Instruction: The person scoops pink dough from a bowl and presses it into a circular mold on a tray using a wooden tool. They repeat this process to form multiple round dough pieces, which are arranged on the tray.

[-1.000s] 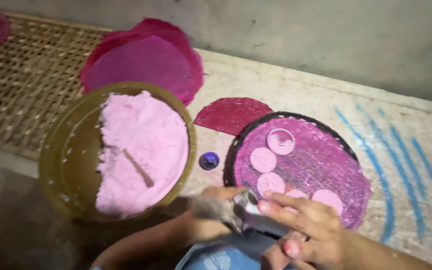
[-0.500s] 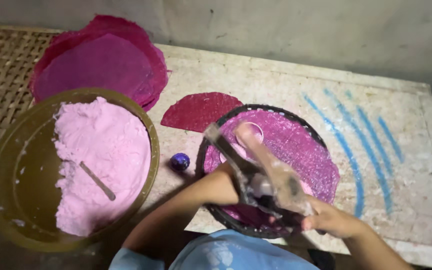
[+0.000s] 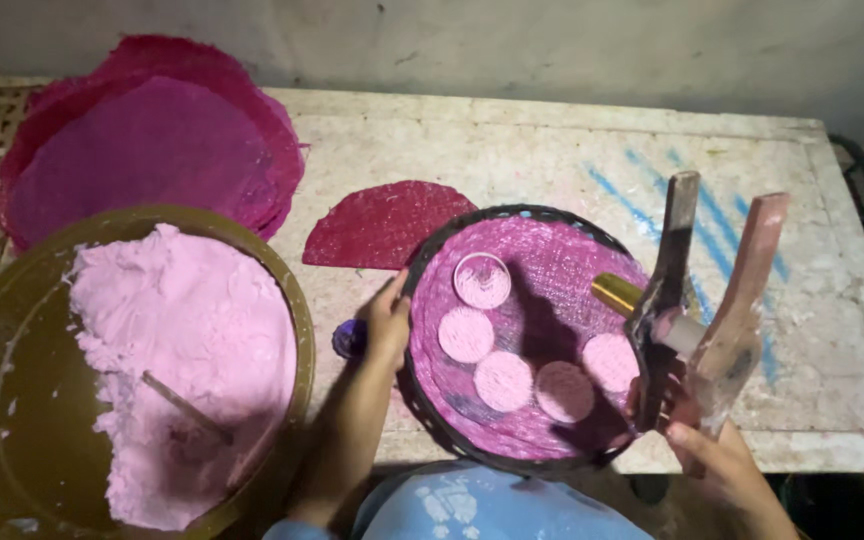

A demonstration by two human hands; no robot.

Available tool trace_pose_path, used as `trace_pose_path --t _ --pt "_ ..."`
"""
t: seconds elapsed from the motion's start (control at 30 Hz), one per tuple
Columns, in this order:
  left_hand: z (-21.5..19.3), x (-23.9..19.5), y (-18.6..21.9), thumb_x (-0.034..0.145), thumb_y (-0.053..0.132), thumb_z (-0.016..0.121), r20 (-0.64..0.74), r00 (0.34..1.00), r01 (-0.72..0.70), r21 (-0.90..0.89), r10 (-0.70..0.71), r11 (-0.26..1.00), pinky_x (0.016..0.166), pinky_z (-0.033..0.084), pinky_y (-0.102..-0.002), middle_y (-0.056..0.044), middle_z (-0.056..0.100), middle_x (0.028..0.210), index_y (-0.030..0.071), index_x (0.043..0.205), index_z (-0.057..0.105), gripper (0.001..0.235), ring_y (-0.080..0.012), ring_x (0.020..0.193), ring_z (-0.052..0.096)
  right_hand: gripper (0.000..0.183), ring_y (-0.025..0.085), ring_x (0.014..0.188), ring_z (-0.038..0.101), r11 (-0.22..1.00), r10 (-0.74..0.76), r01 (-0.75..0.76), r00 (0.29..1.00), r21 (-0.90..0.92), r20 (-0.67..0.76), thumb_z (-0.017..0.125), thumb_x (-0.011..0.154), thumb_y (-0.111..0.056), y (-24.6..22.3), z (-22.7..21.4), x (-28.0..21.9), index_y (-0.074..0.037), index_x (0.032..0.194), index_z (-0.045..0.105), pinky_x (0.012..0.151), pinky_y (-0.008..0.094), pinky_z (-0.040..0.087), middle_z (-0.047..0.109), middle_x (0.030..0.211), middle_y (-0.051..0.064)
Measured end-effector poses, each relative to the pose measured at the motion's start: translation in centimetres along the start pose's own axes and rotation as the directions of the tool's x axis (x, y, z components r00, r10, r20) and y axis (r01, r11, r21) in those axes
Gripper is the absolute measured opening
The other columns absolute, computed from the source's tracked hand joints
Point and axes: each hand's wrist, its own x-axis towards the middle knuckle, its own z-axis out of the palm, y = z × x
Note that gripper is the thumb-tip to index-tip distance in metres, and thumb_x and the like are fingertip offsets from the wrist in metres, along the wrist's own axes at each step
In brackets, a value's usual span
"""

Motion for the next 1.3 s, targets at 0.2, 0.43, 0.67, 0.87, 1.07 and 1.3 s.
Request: trace_pose_path --t 0.2,0.43,0.67,0.87,1.07,1.3 --pt "-1.1 -8.9 -1.1 0.096 -0.002 0.059 -0.034 0.999 -0.035 0.010 0.035 0.999 0.100 0.043 -0.030 -0.019 0.061 0.139 0.003 0.152 0.049 0.056 -0.0204 0.117 0.057 0.087 0.030 0.120 0.061 0.998 0.045 -0.045 0.999 -0.043 -0.004 0.072 0.080 -0.031 -0.6 2.5 2.4 0.005 0.151 0.037 0.103 0.041 0.045 0.062 0.131 0.020" --pt "-1.1 -9.0 6.1 0.097 0.017 0.068 -0.070 0.875 -0.480 -0.002 0.478 0.877 0.114 0.041 -0.040 -0.015 0.046 0.153 -0.001 0.152 0.042 0.064 -0.0284 0.136 0.051 0.094 0.028 0.106 0.063 0.999 0.042 -0.034 0.944 -0.029 0.326 0.057 0.097 -0.064 2.0 2.1 6.9 0.003 0.162 0.040 0.090 0.041 0.055 0.065 0.117 0.020" --pt "2.0 -1.9 15.1 0.095 0.058 0.061 0.568 0.490 0.484 -0.808 0.662 0.335 0.127 0.033 -0.045 -0.011 0.058 0.140 0.007 0.153 0.043 0.079 -0.0293 0.144 0.049 0.091 0.027 0.116 0.067 0.770 0.634 -0.547 0.598 -0.330 0.490 0.032 0.093 -0.072 1.8 4.1 8.6 0.001 0.143 0.052 0.102 0.037 0.052 0.070 0.124 0.015" --pt "6.7 3.2 15.2 0.098 0.041 0.065 0.451 0.514 0.449 -0.866 0.730 0.219 0.118 0.040 -0.039 0.003 0.061 0.101 0.015 0.121 0.057 0.035 -0.0155 0.108 0.059 0.092 0.029 0.109 0.070 0.576 0.723 -0.417 0.662 -0.703 0.200 0.024 0.086 -0.076 -7.1 2.1 13.6 -0.004 0.127 0.064 0.099 0.042 0.057 0.075 0.114 0.018" --pt "9.0 7.5 11.4 0.096 0.049 0.065 0.386 0.612 0.518 -0.855 0.690 0.019 0.110 0.044 -0.039 0.004 0.053 0.095 0.017 0.107 0.052 0.036 -0.0151 0.100 0.057 0.098 0.026 0.112 0.062 0.369 0.610 -0.372 0.789 -0.852 -0.080 0.025 0.088 -0.080 -7.7 4.9 16.2 0.000 0.129 0.063 0.098 0.042 0.051 0.066 0.119 0.017" --pt "9.1 8.8 9.1 0.098 0.048 0.061 0.390 0.611 0.561 -0.827 0.689 -0.030 0.107 0.050 -0.040 0.002 0.053 0.092 0.015 0.105 0.053 0.034 -0.0158 0.095 0.055 0.092 0.028 0.082 0.070 0.336 0.624 -0.404 0.772 -0.850 -0.121 0.026 0.090 -0.079 -6.0 7.2 16.3 -0.001 0.109 0.070 0.080 0.044 0.057 0.072 0.085 0.017"
